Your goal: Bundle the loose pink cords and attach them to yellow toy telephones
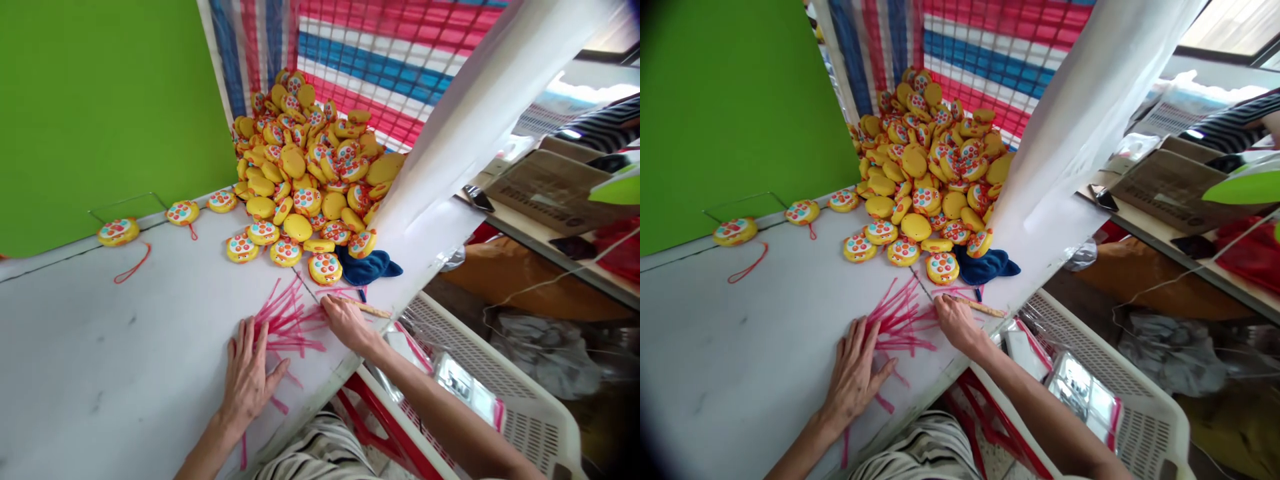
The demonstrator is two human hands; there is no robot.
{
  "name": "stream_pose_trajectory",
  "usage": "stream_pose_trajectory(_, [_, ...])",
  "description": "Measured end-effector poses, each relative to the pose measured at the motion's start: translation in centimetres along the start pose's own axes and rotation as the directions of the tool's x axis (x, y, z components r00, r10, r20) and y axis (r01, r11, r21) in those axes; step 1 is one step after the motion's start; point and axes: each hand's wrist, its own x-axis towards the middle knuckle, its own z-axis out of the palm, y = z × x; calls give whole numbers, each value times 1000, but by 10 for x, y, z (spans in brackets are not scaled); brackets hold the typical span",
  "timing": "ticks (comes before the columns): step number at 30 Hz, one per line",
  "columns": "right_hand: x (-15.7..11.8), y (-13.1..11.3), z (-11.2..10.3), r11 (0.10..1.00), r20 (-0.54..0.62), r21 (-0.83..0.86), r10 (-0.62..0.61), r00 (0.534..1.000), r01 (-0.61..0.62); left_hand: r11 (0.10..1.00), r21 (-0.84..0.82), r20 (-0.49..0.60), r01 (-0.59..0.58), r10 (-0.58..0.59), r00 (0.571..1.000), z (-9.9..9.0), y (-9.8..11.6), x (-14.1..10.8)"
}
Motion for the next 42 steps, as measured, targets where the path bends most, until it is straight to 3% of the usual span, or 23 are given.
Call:
stream_pose_trajectory(6, [-10, -10, -8, 996, -24, 58, -73, 997, 74, 1000, -7, 4, -9, 9, 1000, -2, -4, -21])
stream_pose_trajectory(12, [39, -50, 1, 930, -167, 108, -331, 929, 351, 999, -11, 55, -44, 45, 997, -9, -10, -31])
stream_pose_trajectory(16, [63, -64, 9, 894, -97, 194, -393, 914, 405, 991, -56, 190, -119, 127, 973, -21, -25, -42])
stream_pose_trajectory(21, [54, -70, 8, 846, 15, 299, -466, 885, 441, 984, -72, 301, -161, 176, 937, -28, -36, -49])
stream_pose_trajectory(27, [14, -68, 11, 814, 95, 277, -552, 828, 511, 981, -102, 210, -163, 181, 961, -18, -32, -42])
stream_pose_trajectory(32, [-15, -68, 18, 778, 74, 286, -600, 797, 560, 986, -117, 133, -119, 134, 982, -8, -24, -29])
stream_pose_trajectory(37, [7, -73, 18, 801, -17, 231, -564, 826, 552, 986, -111, 135, -128, 142, 981, -7, -20, -20])
stream_pose_trajectory(42, [35, -75, 16, 798, 63, 148, -597, 799, 585, 987, -99, 104, -124, 134, 986, -7, -20, -19])
